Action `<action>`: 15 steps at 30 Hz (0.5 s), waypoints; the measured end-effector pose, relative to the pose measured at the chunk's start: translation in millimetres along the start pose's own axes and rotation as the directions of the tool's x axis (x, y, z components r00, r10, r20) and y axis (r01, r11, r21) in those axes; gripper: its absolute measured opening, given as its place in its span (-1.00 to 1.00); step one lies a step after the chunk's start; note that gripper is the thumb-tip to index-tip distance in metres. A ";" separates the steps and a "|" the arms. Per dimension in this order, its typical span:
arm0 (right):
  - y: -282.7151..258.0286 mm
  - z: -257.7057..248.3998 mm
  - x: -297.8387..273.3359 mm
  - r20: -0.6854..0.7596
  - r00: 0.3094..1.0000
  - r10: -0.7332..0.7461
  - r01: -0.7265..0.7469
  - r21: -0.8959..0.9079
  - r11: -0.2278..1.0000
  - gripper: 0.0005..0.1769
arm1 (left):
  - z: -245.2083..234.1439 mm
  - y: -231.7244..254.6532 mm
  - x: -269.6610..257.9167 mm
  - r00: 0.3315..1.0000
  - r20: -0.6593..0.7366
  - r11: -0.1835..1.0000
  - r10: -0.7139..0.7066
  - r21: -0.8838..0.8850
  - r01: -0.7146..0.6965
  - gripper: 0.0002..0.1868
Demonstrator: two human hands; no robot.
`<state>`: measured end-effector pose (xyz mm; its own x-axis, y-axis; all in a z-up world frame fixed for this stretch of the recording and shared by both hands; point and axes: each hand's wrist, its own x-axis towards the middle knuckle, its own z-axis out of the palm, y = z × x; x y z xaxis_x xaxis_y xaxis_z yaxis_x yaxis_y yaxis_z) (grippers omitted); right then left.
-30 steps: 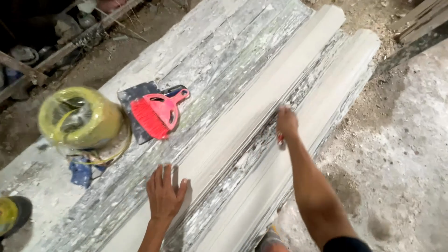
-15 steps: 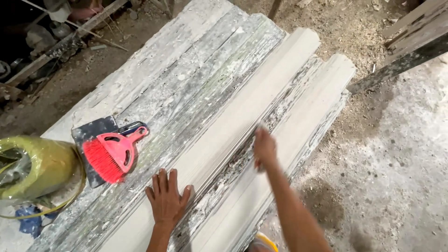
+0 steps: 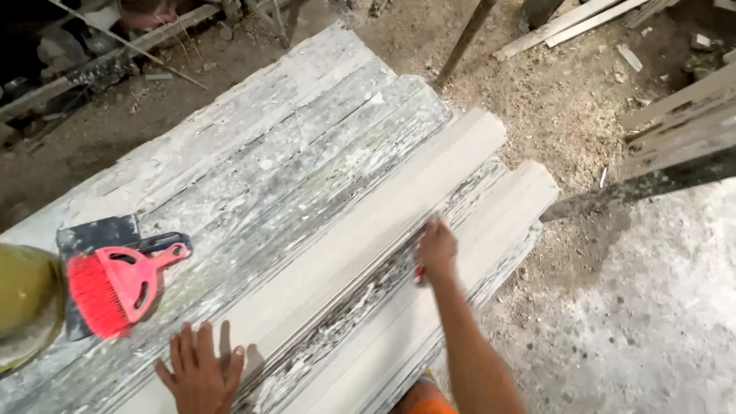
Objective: Finishing and scraping plaster molding pieces on a workbench to smooth the edges.
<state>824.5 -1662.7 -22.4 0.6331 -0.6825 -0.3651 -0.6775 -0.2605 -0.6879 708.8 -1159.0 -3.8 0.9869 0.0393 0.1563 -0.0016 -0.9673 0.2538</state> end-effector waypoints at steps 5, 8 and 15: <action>-69.1 -140.3 94.8 0.108 0.972 0.209 -0.234 0.529 0.816 -0.61 | 16.3 89.0 -22.0 0.954 -0.228 0.978 -0.196 -0.114 0.173 -0.21; -92.7 -177.2 108.8 0.162 0.971 0.176 -0.227 0.392 0.892 -0.55 | 48.2 121.4 -66.8 0.853 -0.281 0.898 -0.439 -0.159 0.409 -0.20; -162.5 -107.7 136.1 0.670 0.691 -0.270 0.695 -0.516 0.501 -0.65 | 85.2 178.5 -86.4 0.490 0.023 0.466 -0.871 -0.273 0.842 -0.02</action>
<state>980.4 -1786.8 107.2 0.8713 0.0560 -0.4875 -0.0924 -0.9570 -0.2750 637.0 -1356.4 -53.4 0.4887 0.8564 -0.1665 0.7860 -0.3494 0.5100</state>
